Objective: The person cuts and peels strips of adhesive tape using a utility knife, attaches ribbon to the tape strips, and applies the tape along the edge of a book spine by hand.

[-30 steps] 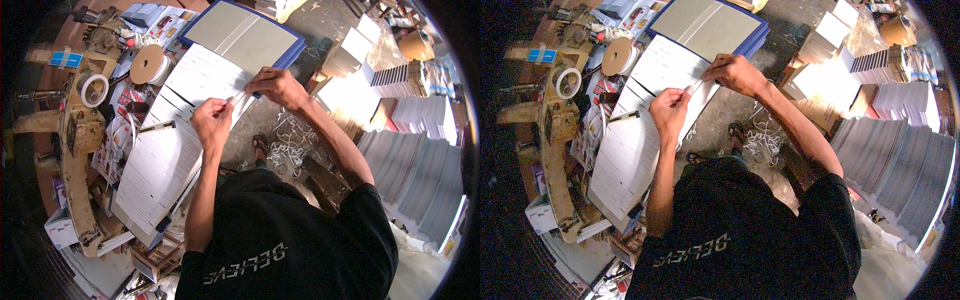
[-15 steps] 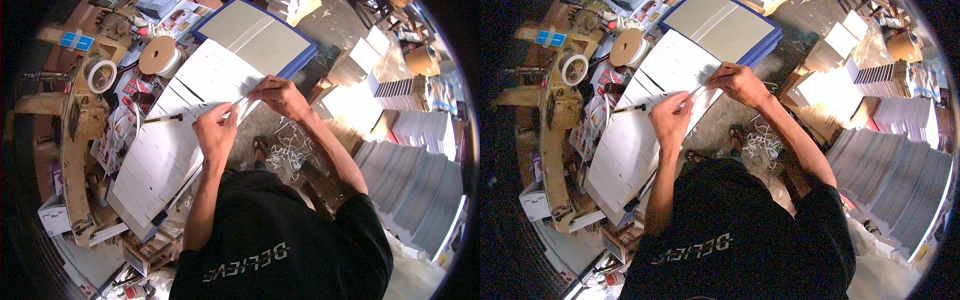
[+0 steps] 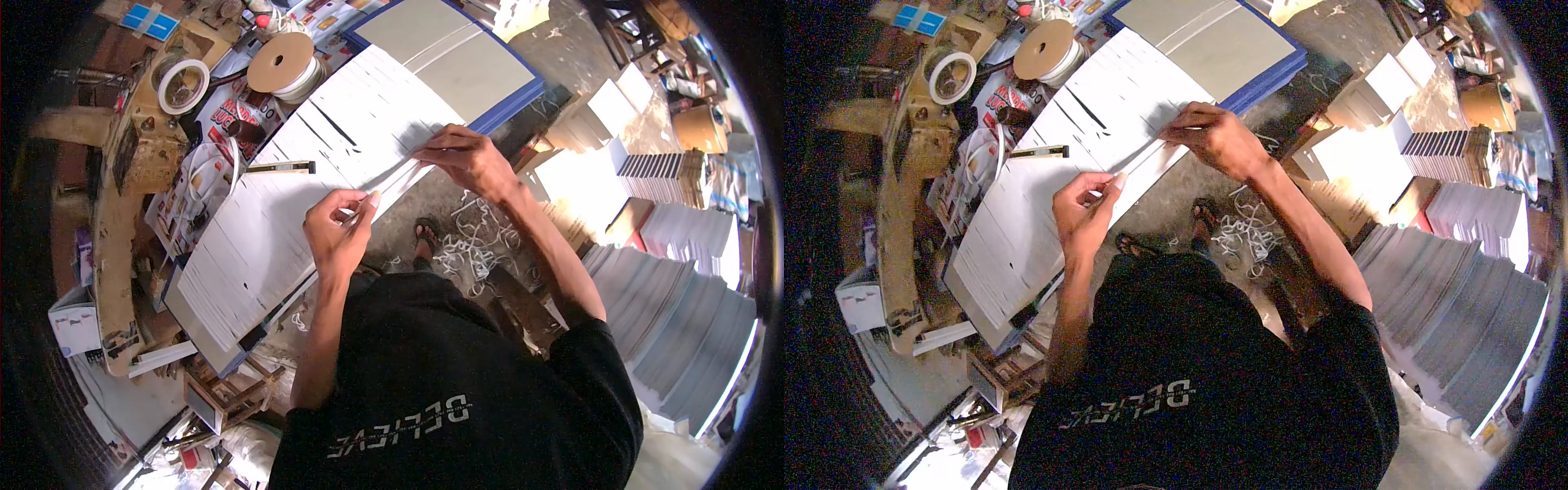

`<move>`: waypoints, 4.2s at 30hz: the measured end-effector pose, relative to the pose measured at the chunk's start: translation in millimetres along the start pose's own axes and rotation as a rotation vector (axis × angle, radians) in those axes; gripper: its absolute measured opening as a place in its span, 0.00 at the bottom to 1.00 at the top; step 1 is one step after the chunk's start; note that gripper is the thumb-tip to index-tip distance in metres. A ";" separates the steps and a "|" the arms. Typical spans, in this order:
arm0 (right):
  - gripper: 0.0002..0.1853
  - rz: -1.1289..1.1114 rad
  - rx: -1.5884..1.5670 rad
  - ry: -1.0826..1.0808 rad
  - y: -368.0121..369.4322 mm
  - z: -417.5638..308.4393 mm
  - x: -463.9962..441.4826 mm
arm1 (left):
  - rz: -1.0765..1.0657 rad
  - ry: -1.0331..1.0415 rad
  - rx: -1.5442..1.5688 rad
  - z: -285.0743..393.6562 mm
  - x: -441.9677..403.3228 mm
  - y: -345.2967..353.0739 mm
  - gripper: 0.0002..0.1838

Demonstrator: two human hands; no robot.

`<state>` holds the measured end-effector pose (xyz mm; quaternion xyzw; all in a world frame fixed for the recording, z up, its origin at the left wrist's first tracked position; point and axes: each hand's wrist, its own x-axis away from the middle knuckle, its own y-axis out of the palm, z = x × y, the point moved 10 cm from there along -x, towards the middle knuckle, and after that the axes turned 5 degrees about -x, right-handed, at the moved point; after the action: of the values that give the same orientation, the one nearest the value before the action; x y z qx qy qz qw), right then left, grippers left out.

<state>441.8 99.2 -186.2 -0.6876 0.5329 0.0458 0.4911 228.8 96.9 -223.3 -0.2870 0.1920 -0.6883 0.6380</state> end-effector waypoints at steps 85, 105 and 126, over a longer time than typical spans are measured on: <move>0.14 0.289 -1.498 1.259 223.3 -141.0 24.9 | 0.332 0.126 -0.599 -93.5 199.2 -239.3 0.09; 0.13 -0.132 -1.572 1.154 346.1 -279.0 -4.9 | 0.046 -0.106 -0.134 -136.6 145.0 -236.9 0.17; 0.14 0.082 0.040 0.415 64.0 -97.8 -13.0 | 0.051 -0.187 -0.112 -153.0 110.1 -207.1 0.10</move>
<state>341.5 40.5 -168.4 -0.6500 0.6510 -0.0877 0.3821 -30.6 -4.3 -192.8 -0.3798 0.1770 -0.6303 0.6535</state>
